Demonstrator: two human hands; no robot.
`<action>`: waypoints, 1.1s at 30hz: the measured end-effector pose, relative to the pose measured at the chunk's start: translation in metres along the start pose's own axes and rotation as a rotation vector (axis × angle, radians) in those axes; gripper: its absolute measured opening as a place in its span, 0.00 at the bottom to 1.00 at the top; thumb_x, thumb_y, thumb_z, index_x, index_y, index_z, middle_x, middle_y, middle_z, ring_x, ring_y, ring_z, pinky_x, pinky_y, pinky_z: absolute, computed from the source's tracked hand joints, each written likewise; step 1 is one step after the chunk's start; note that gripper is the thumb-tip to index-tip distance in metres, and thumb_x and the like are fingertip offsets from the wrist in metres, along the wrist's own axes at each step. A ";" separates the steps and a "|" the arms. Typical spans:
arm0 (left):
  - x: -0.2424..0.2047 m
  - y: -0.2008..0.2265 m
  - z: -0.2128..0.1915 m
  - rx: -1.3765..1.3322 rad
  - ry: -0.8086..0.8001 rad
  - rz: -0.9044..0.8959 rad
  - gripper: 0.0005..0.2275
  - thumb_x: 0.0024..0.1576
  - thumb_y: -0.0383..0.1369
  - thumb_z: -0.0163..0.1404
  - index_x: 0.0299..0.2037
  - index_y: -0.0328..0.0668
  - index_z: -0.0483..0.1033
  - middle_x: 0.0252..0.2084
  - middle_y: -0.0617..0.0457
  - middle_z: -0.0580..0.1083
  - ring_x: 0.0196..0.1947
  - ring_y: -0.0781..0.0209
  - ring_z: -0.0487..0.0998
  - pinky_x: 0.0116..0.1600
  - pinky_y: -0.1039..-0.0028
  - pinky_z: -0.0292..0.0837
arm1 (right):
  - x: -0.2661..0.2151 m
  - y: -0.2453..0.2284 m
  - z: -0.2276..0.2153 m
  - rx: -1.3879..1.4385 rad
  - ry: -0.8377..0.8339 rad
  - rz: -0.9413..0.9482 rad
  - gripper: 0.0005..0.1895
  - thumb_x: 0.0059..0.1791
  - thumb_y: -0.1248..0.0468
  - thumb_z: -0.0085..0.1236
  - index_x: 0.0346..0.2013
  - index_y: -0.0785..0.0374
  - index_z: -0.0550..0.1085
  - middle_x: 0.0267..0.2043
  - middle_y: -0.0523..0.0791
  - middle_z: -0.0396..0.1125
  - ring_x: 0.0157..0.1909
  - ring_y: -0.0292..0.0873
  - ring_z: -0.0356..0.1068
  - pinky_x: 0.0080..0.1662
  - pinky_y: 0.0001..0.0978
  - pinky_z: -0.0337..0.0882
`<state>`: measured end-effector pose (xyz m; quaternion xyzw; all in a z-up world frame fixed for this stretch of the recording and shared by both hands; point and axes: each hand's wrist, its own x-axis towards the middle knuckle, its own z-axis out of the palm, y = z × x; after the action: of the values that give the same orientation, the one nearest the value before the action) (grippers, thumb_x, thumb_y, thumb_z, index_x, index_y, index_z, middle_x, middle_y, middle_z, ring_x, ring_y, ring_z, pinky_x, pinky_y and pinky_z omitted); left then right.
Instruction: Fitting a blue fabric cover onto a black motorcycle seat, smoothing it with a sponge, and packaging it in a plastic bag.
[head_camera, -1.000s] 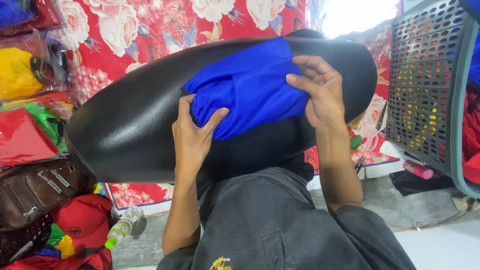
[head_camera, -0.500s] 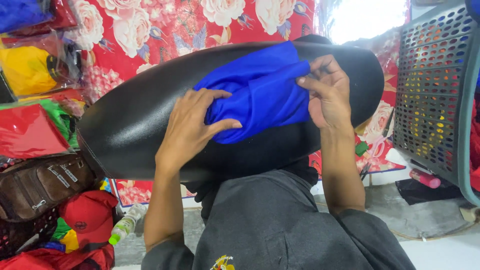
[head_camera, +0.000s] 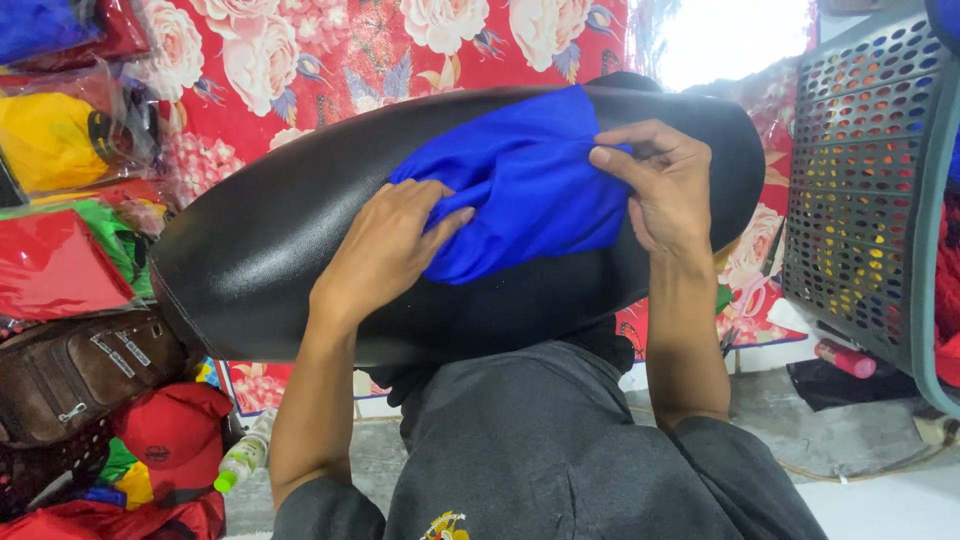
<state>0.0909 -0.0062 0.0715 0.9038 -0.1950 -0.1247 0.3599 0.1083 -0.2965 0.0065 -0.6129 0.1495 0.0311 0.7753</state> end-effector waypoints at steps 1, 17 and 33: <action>0.002 -0.003 0.000 -0.025 -0.042 -0.061 0.08 0.65 0.34 0.53 0.41 0.36 0.78 0.29 0.47 0.74 0.34 0.50 0.76 0.41 0.66 0.67 | 0.004 0.006 0.001 -0.001 0.000 -0.011 0.12 0.43 0.76 0.72 0.38 0.71 0.79 0.34 0.52 0.75 0.38 0.42 0.80 0.43 0.30 0.84; 0.006 0.006 -0.014 -0.239 -0.036 -0.282 0.13 0.71 0.41 0.41 0.51 0.39 0.71 0.34 0.35 0.78 0.41 0.40 0.83 0.44 0.52 0.77 | 0.013 0.006 -0.005 -0.077 -0.085 0.059 0.12 0.52 0.69 0.64 0.50 0.68 0.78 0.35 0.48 0.75 0.40 0.35 0.78 0.47 0.25 0.82; 0.010 0.007 0.008 0.341 0.298 0.125 0.08 0.63 0.32 0.57 0.39 0.34 0.75 0.35 0.48 0.73 0.30 0.51 0.73 0.39 0.64 0.69 | 0.033 -0.035 -0.004 -0.641 -0.699 -0.378 0.09 0.51 0.72 0.65 0.41 0.72 0.73 0.44 0.49 0.74 0.34 0.38 0.64 0.40 0.27 0.65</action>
<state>0.0950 -0.0201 0.0697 0.9461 -0.2134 0.0674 0.2341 0.1469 -0.3134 0.0296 -0.7894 -0.2492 0.1376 0.5439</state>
